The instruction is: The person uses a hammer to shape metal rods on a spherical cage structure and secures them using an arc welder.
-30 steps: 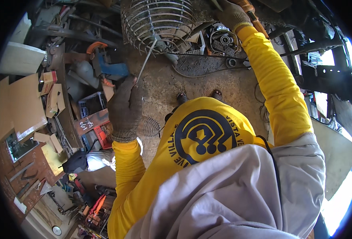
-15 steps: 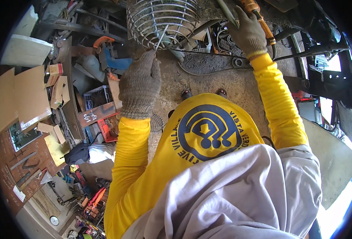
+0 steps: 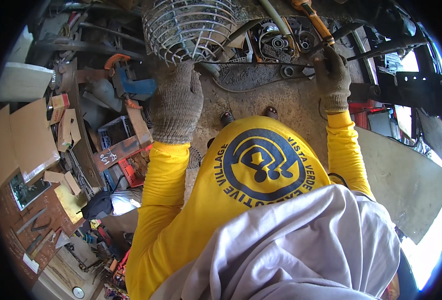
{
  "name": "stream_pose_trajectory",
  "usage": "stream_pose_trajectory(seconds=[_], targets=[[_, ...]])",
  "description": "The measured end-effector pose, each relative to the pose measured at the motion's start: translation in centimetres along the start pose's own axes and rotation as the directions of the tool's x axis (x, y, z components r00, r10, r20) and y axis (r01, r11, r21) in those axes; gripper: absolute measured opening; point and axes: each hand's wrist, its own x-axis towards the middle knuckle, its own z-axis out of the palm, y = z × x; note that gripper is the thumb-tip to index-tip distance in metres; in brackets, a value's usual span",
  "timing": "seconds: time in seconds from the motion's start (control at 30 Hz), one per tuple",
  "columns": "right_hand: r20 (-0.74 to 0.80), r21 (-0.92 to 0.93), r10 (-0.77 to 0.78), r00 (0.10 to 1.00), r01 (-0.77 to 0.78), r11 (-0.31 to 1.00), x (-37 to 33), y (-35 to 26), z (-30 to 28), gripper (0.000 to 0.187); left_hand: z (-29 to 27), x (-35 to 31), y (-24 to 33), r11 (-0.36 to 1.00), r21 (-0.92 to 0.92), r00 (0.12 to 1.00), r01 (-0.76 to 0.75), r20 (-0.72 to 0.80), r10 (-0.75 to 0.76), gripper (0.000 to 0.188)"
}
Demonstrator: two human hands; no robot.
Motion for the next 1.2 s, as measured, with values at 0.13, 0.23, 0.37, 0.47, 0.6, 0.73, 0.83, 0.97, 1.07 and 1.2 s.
stream_pose_trajectory(seconds=[0.13,0.23,0.37,0.47,0.6,0.73,0.83,0.97,1.07,1.2], targets=[[0.001,0.104,0.020,1.000,-0.020,0.994,-0.7,1.7,0.8,0.041,0.6,-0.2,0.2,0.999,-0.029,1.000,0.019,0.009,-0.018,0.028],[-0.031,0.154,-0.010,0.999,0.014,0.988,-1.1,1.6,1.4,0.041,1.5,-0.5,0.4,1.000,-0.023,1.000,0.019,-0.017,-0.019,0.028],[-0.133,0.216,-0.001,0.991,0.030,0.976,-0.3,3.7,2.4,0.042,2.6,-0.6,-0.2,0.997,-0.062,0.990,-0.050,-0.133,0.041,0.027],[-0.410,0.104,-0.047,0.911,0.098,0.990,2.3,7.5,1.7,0.044,2.7,-0.6,-0.1,0.998,-0.056,0.990,-0.043,-0.135,0.035,0.027],[-0.627,0.171,0.373,0.684,-0.347,0.922,7.8,8.1,-4.5,0.067,2.3,-0.8,-0.1,0.999,-0.027,0.994,0.024,-0.110,-0.026,0.026],[-0.623,0.253,0.448,0.641,-0.377,0.891,12.3,15.6,-7.1,0.090,2.6,-0.5,-0.3,0.999,-0.048,0.991,0.017,-0.133,-0.023,0.026],[-0.513,0.205,0.548,0.661,-0.526,0.825,14.0,19.5,-8.4,0.097,1.9,-0.3,0.6,0.996,-0.069,0.988,0.061,-0.134,-0.070,0.025],[-0.336,0.017,0.537,0.774,-0.565,0.825,14.2,20.1,-9.2,0.093,2.7,-1.5,-0.3,0.983,-0.164,0.988,0.082,-0.118,-0.102,0.026],[-0.624,0.090,0.481,0.616,-0.554,0.827,14.4,14.6,-8.0,0.082,2.0,-1.7,0.2,0.991,-0.114,0.988,0.074,-0.128,-0.088,0.024],[-0.610,0.171,0.566,0.554,-0.606,0.777,13.7,15.2,-8.1,0.091,1.6,-0.9,1.1,0.995,-0.098,0.989,0.034,-0.140,-0.047,0.024]])
